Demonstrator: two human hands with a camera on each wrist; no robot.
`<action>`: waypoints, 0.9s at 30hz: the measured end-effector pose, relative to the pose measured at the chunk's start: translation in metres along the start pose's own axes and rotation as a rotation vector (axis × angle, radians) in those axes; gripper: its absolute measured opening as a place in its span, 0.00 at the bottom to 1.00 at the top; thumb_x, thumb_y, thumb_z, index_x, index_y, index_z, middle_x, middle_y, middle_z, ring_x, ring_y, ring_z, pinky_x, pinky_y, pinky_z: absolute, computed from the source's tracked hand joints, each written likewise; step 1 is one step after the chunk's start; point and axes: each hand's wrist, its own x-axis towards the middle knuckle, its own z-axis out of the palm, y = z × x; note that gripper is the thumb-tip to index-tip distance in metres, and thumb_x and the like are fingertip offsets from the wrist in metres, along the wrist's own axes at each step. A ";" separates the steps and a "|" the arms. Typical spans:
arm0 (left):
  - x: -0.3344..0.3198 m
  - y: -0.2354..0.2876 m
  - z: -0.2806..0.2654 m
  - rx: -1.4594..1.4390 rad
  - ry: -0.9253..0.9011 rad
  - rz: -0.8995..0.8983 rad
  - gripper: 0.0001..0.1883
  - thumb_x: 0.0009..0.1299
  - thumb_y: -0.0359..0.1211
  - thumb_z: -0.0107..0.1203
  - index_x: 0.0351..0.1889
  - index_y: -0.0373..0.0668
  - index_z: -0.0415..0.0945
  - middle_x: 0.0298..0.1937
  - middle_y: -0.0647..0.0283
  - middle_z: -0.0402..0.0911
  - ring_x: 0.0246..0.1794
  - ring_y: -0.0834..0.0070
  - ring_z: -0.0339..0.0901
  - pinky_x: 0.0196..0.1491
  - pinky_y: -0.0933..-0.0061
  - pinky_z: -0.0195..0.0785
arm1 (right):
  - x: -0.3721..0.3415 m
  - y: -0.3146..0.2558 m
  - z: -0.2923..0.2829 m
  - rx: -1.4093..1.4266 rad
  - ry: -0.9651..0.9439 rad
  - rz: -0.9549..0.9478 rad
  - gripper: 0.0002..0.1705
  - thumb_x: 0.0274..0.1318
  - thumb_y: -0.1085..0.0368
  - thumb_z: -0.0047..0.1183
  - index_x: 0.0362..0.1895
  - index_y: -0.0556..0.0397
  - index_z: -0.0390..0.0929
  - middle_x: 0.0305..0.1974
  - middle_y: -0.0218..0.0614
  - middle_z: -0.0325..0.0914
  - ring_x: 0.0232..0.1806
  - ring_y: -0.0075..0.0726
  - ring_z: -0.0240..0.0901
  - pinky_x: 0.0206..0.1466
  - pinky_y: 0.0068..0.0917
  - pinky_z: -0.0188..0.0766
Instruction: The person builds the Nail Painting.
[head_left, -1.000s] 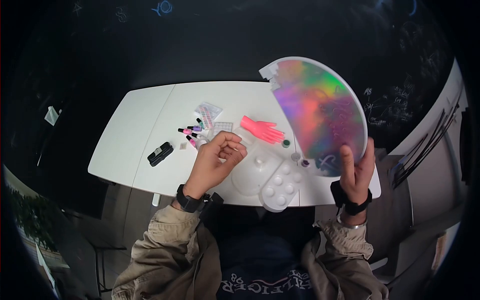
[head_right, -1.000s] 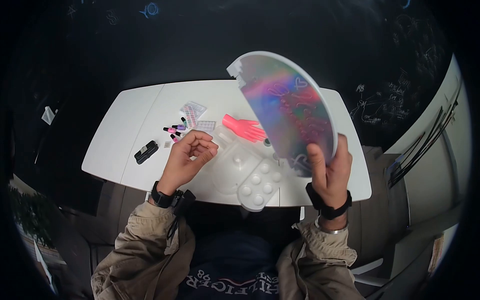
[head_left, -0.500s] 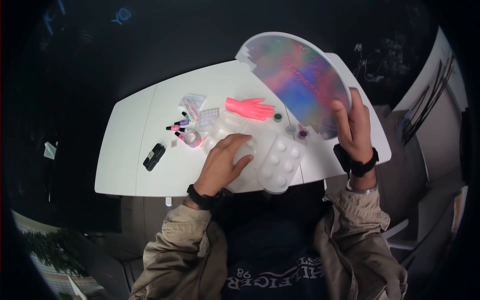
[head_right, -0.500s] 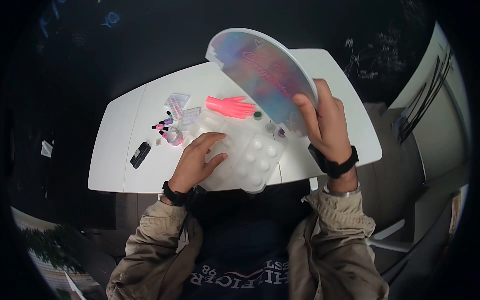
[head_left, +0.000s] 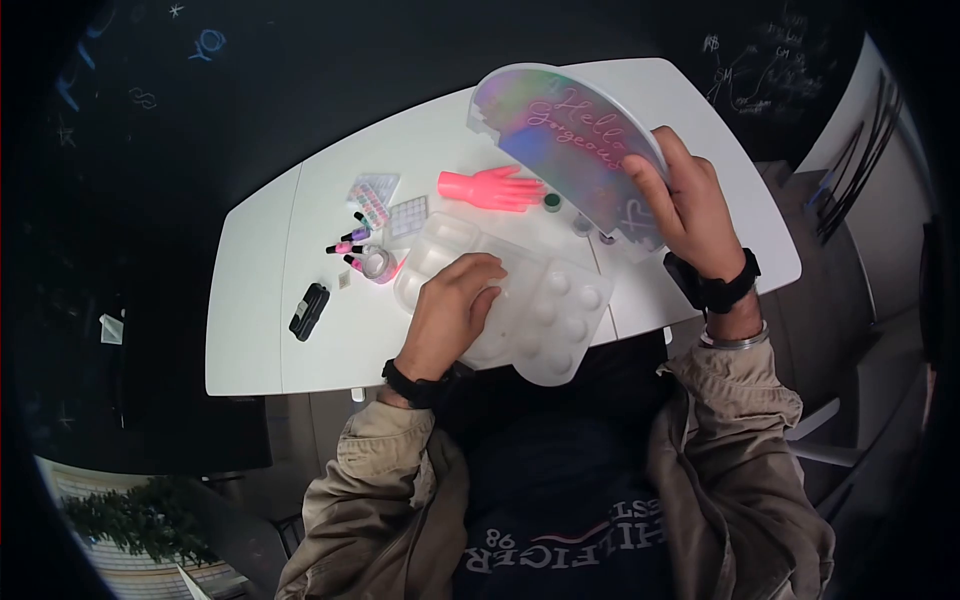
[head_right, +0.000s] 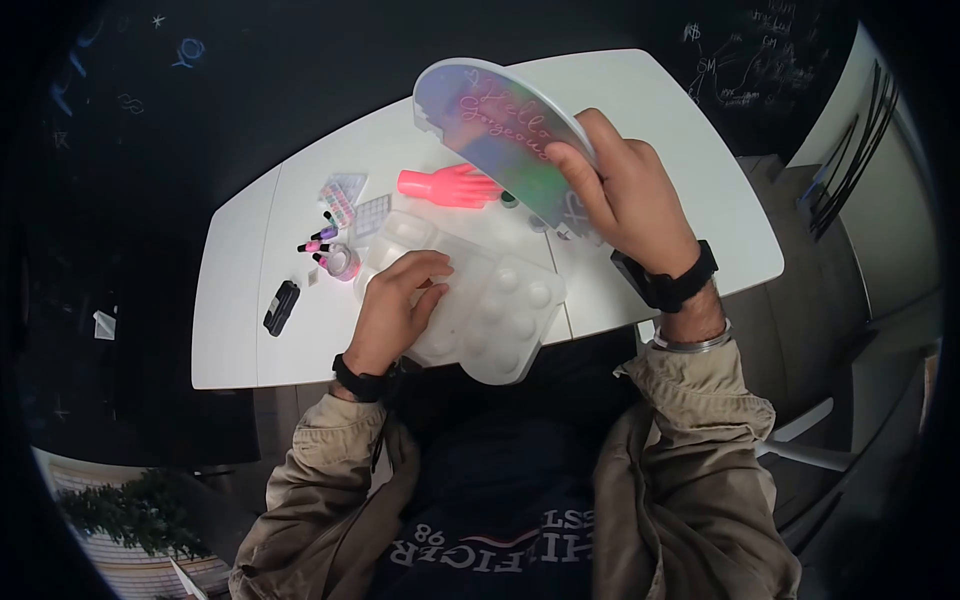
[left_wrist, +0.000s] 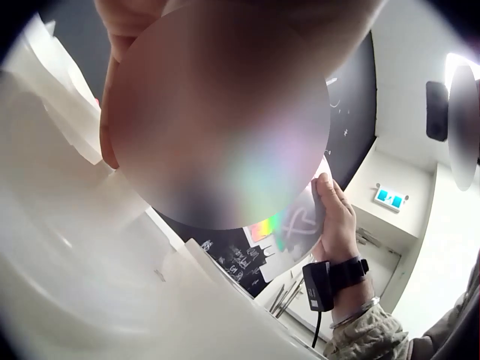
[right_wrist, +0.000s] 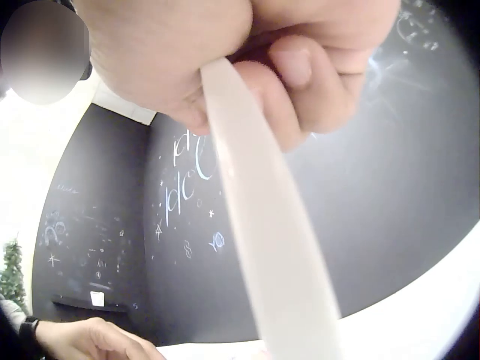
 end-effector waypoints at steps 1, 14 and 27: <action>0.000 0.000 -0.002 0.016 -0.003 0.013 0.15 0.71 0.18 0.68 0.55 0.36 0.87 0.60 0.54 0.89 0.50 0.54 0.91 0.52 0.63 0.86 | 0.000 0.001 0.004 0.025 -0.001 0.004 0.18 0.83 0.52 0.58 0.47 0.55 0.75 0.22 0.47 0.79 0.24 0.58 0.82 0.29 0.43 0.72; 0.004 0.005 -0.009 -0.001 -0.084 -0.090 0.18 0.70 0.15 0.66 0.56 0.37 0.86 0.60 0.56 0.90 0.53 0.60 0.91 0.55 0.67 0.88 | -0.011 0.011 0.054 -0.019 -0.170 -0.002 0.17 0.80 0.55 0.59 0.53 0.57 0.74 0.20 0.52 0.78 0.26 0.67 0.81 0.29 0.54 0.72; 0.001 0.006 -0.003 0.001 -0.032 -0.074 0.16 0.69 0.14 0.66 0.53 0.36 0.86 0.59 0.55 0.92 0.52 0.58 0.92 0.54 0.67 0.88 | -0.021 -0.007 0.070 -0.022 -0.277 -0.064 0.18 0.80 0.56 0.58 0.55 0.58 0.72 0.21 0.53 0.79 0.28 0.69 0.82 0.30 0.57 0.75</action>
